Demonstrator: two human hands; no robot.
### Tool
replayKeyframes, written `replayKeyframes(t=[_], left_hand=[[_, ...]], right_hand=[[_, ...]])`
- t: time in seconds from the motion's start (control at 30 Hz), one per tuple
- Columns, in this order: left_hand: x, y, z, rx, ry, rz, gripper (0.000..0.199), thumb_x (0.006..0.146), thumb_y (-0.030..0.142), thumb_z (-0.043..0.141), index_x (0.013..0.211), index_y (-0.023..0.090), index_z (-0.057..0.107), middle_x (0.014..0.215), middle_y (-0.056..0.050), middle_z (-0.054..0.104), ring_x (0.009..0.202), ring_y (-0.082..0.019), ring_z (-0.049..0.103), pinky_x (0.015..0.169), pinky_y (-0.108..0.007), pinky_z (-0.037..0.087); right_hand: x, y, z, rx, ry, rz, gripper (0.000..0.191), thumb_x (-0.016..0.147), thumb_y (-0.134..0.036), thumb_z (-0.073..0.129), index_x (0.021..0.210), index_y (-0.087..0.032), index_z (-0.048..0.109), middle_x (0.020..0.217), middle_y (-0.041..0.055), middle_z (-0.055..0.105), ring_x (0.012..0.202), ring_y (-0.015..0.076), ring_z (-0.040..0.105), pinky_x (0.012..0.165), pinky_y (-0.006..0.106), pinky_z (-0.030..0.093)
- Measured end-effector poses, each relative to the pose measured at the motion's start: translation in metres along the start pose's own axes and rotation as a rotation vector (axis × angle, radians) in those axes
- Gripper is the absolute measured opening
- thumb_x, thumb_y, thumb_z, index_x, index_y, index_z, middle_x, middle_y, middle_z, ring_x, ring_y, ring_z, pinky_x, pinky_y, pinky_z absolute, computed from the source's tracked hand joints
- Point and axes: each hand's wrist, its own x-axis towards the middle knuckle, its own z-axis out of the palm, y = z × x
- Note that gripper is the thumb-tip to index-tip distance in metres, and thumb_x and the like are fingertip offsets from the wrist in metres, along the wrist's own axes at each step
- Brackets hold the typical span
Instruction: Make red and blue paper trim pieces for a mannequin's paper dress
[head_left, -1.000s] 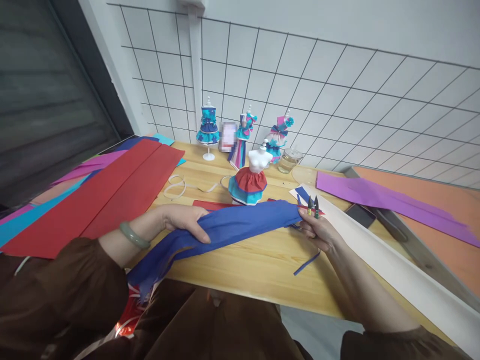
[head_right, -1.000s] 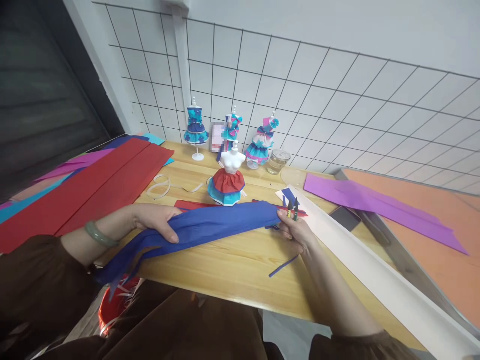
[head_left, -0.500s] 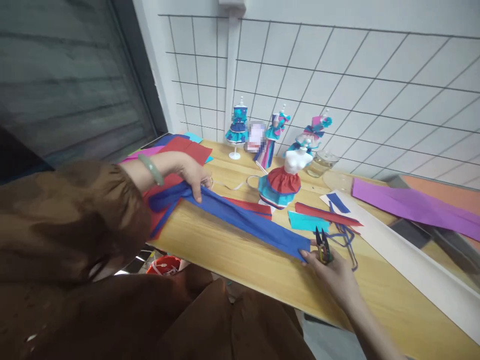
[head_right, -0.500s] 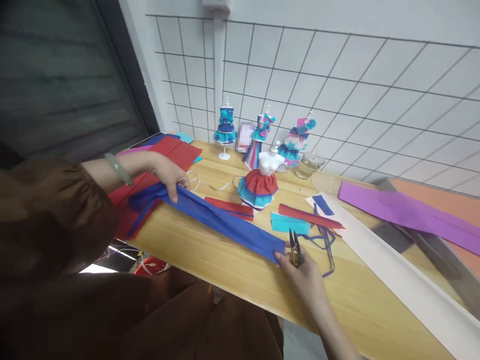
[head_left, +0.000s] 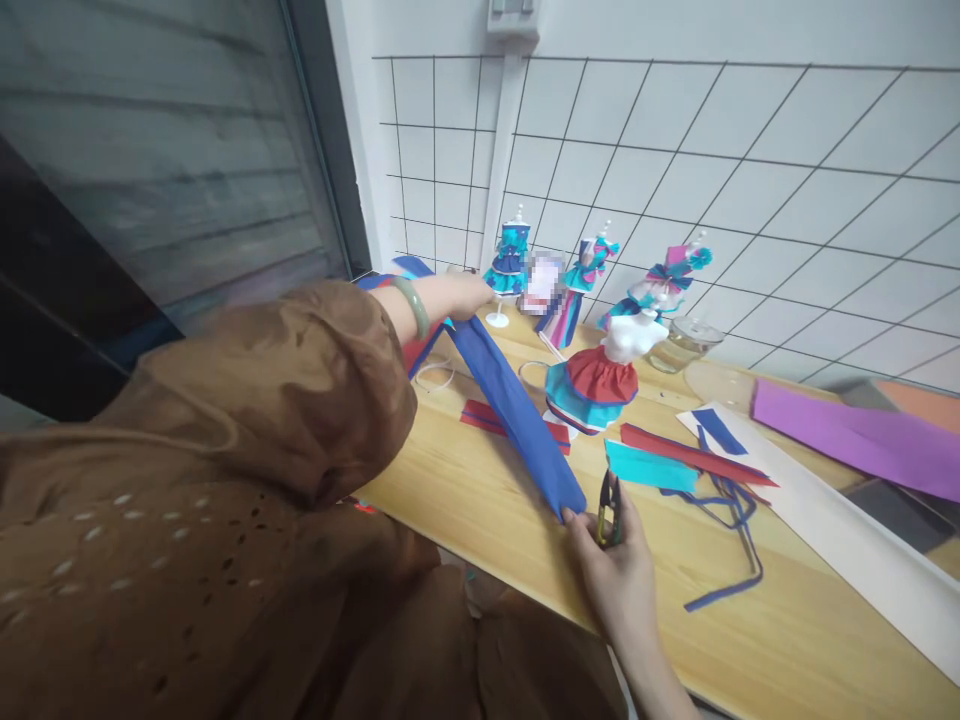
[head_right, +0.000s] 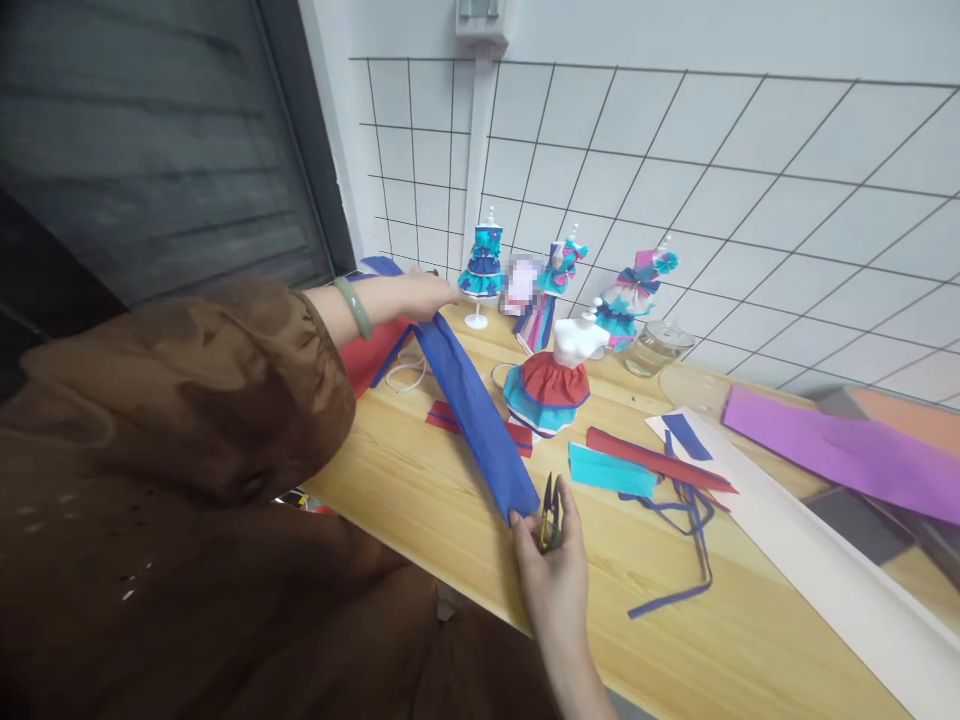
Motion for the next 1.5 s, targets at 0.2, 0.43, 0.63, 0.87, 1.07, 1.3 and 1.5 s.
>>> replayKeyframes(t=[0.2, 0.43, 0.63, 0.87, 1.07, 1.3, 1.5], left_hand=[[-0.073, 0.041, 0.054, -0.226, 0.192, 0.032, 0.027, 0.079, 0.019, 0.054, 0.105, 0.015, 0.058, 0.107, -0.013, 0.059, 0.102, -0.026, 0.053, 0.087, -0.036, 0.038], [-0.166, 0.110, 0.122, -1.578, -0.550, -0.349, 0.040, 0.079, 0.052, 0.055, 0.082, 0.012, 0.057, 0.079, -0.012, 0.066, 0.070, -0.020, 0.066, 0.069, -0.035, 0.051], [-0.170, 0.138, 0.145, -2.102, -0.635, -0.402, 0.035, 0.083, 0.041, 0.054, 0.094, 0.008, 0.061, 0.082, -0.015, 0.069, 0.074, -0.023, 0.067, 0.079, -0.042, 0.050], [-0.172, 0.140, 0.147, -2.134, -0.523, -0.486, 0.018, 0.084, 0.021, 0.053, 0.095, 0.008, 0.060, 0.083, -0.015, 0.070, 0.075, -0.022, 0.068, 0.074, -0.040, 0.052], [-0.179, 0.137, 0.141, -2.095, -0.501, -0.368, 0.030, 0.073, 0.019, 0.069, 0.100, 0.012, 0.058, 0.092, -0.012, 0.068, 0.077, -0.018, 0.067, 0.074, -0.034, 0.052], [-0.187, 0.139, 0.141, -1.983, -0.450, -0.328, 0.037, 0.065, 0.021, 0.076, 0.098, 0.012, 0.062, 0.096, -0.011, 0.067, 0.077, -0.016, 0.065, 0.073, -0.030, 0.052], [-0.191, 0.138, 0.135, -1.898, -0.451, -0.293, 0.044, 0.059, 0.023, 0.080, 0.097, 0.012, 0.060, 0.089, -0.008, 0.066, 0.072, -0.014, 0.063, 0.068, -0.029, 0.053]], right_hand=[[-0.004, 0.000, 0.004, 0.018, -0.006, 0.055, 0.073, 0.067, -0.046, 0.068, 0.130, -0.016, 0.045, 0.061, -0.0044, 0.054, 0.062, 0.0142, 0.054, 0.068, 0.027, 0.045], [-0.013, 0.003, 0.006, 0.144, -0.073, 0.142, 0.069, 0.069, -0.045, 0.069, 0.129, -0.021, 0.046, 0.075, 0.0000, 0.062, 0.069, 0.0161, 0.060, 0.059, 0.025, 0.047], [-0.024, -0.001, 0.011, 0.155, -0.077, 0.147, 0.062, 0.067, -0.046, 0.070, 0.121, -0.021, 0.052, 0.068, -0.0013, 0.059, 0.056, 0.0137, 0.054, 0.046, 0.023, 0.042], [-0.039, 0.000, 0.005, 0.169, -0.076, 0.159, 0.050, 0.068, -0.048, 0.069, 0.109, -0.023, 0.055, 0.074, 0.0005, 0.063, 0.056, 0.0122, 0.051, 0.047, 0.023, 0.037], [-0.064, 0.002, -0.016, 0.220, -0.318, 0.363, 0.052, 0.076, -0.066, 0.049, 0.098, -0.020, 0.058, 0.057, -0.0025, 0.053, 0.037, 0.0057, 0.031, 0.037, 0.021, 0.020], [-0.080, 0.016, -0.023, 0.447, -0.464, 0.676, 0.047, 0.077, -0.062, 0.051, 0.090, -0.017, 0.057, 0.052, -0.0073, 0.043, 0.033, 0.0011, 0.023, 0.035, 0.018, 0.015], [-0.080, 0.009, -0.015, 0.529, -0.503, 0.679, 0.042, 0.082, -0.055, 0.050, 0.096, -0.016, 0.056, 0.057, -0.0060, 0.046, 0.036, 0.0014, 0.029, 0.036, 0.017, 0.024]])
